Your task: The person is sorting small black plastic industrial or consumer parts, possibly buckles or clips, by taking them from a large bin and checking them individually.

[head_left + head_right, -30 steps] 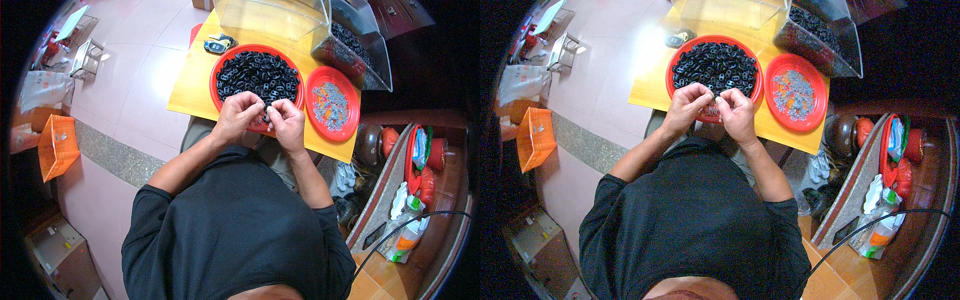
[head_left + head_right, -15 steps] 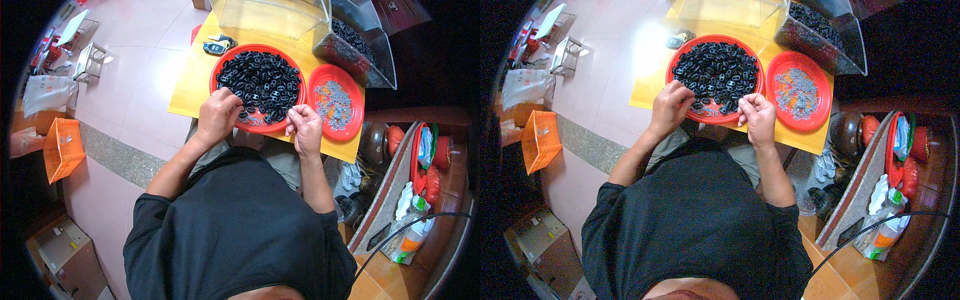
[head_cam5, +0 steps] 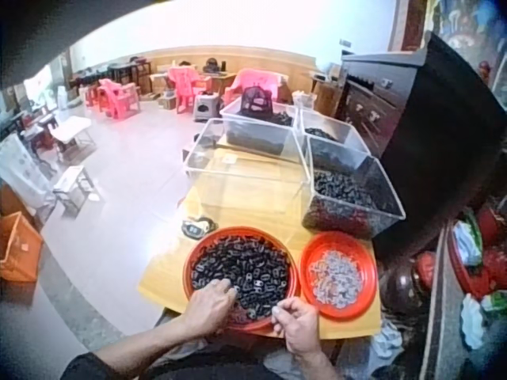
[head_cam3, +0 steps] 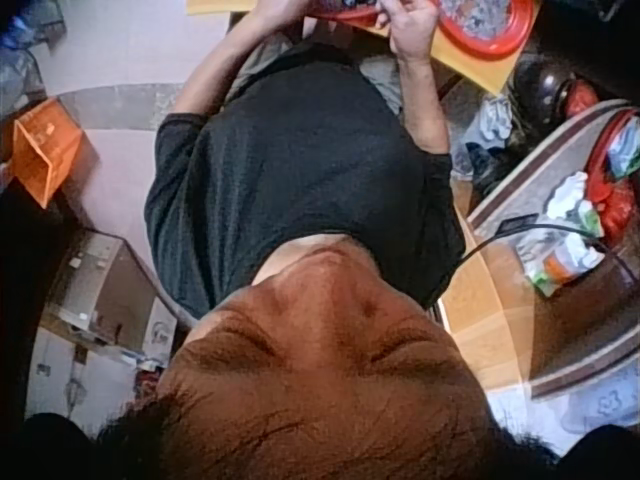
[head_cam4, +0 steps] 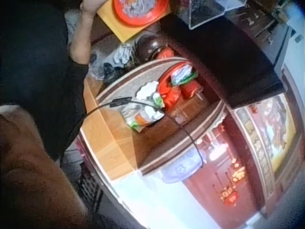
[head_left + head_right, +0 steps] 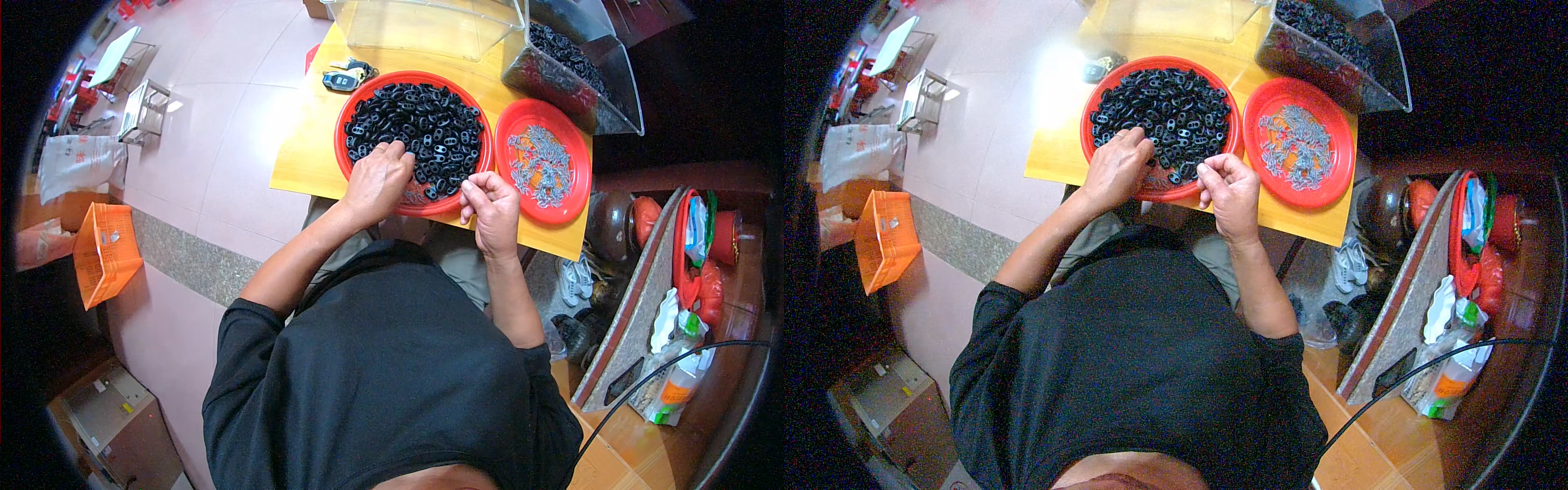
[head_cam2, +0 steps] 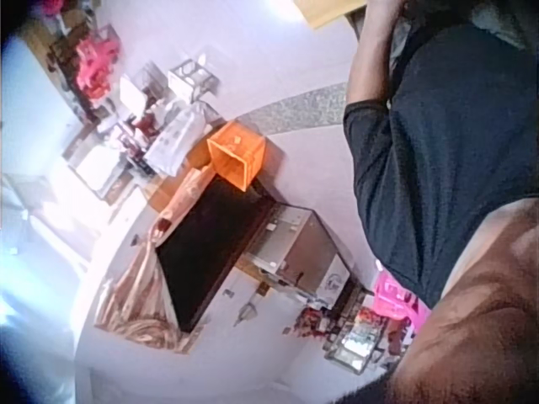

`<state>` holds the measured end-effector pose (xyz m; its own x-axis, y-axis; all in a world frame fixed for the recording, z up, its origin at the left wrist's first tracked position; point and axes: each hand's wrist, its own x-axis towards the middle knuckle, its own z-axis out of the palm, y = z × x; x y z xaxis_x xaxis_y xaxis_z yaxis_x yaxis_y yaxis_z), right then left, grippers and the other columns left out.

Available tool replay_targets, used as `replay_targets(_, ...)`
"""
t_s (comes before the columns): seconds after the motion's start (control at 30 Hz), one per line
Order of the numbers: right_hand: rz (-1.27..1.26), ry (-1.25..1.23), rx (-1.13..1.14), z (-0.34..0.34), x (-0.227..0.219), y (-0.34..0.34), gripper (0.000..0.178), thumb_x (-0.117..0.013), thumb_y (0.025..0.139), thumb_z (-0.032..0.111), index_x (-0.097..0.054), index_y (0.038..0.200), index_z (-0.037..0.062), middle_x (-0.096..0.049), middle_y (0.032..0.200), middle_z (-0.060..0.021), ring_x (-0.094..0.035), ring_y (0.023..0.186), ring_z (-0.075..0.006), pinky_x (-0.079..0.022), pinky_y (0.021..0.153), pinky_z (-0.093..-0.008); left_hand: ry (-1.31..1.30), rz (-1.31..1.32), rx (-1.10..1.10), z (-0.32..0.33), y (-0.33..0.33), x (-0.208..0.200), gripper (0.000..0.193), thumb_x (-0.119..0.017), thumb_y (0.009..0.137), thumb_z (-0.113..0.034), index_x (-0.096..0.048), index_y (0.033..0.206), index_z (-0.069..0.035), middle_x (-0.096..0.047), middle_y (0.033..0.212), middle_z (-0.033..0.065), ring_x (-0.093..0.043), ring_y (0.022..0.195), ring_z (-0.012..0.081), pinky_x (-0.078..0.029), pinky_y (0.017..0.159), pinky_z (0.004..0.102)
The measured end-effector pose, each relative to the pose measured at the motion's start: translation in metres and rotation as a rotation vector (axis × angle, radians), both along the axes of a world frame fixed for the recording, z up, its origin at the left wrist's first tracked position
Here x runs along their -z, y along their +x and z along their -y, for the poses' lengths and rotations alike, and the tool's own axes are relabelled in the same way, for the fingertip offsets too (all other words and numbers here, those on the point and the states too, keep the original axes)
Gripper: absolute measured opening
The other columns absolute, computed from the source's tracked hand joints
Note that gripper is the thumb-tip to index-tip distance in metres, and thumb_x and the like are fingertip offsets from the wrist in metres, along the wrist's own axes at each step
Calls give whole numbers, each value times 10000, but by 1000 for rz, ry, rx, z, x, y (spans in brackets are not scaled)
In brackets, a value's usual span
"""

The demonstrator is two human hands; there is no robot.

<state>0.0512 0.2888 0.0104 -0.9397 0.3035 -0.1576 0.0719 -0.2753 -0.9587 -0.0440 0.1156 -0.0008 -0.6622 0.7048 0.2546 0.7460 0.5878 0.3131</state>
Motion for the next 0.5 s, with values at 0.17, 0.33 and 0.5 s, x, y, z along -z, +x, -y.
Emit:
replay_targets(0.17, 5, 36, -1, 3, -2, 0, 31, -567, 843, 29, -562, 819, 10, -556, 644, -28, -481, 457, -62, -412, 409, -183, 25, -34, 4, -2, 0, 0, 88, -536, 718, -86, -543, 755, -6, -525, 806, 132, -559, 824, 290, -505, 646, 379)
replay_targets(0.33, -8, 31, 0, 3, 0, 3, 39, -586, 834, 48, -567, 823, 16, -557, 640, -22, -483, 453, -58, -414, 403, -185, 21, -7, 11, -5, -7, -1, 128, -595, 701, -135, -562, 725, -14, -542, 801, 132, -572, 817, 295, -506, 649, 386)
replay_targets(0.5, -6, 50, 7, 3, 0, 7, 61, -608, 824, 70, -572, 832, 22, -560, 637, -16, -488, 452, -53, -416, 395, -187, -60, 58, 15, -10, -11, -5, 292, -718, 621, -223, -574, 739, 1, -561, 825, 139, -583, 819, 309, -504, 649, 400)
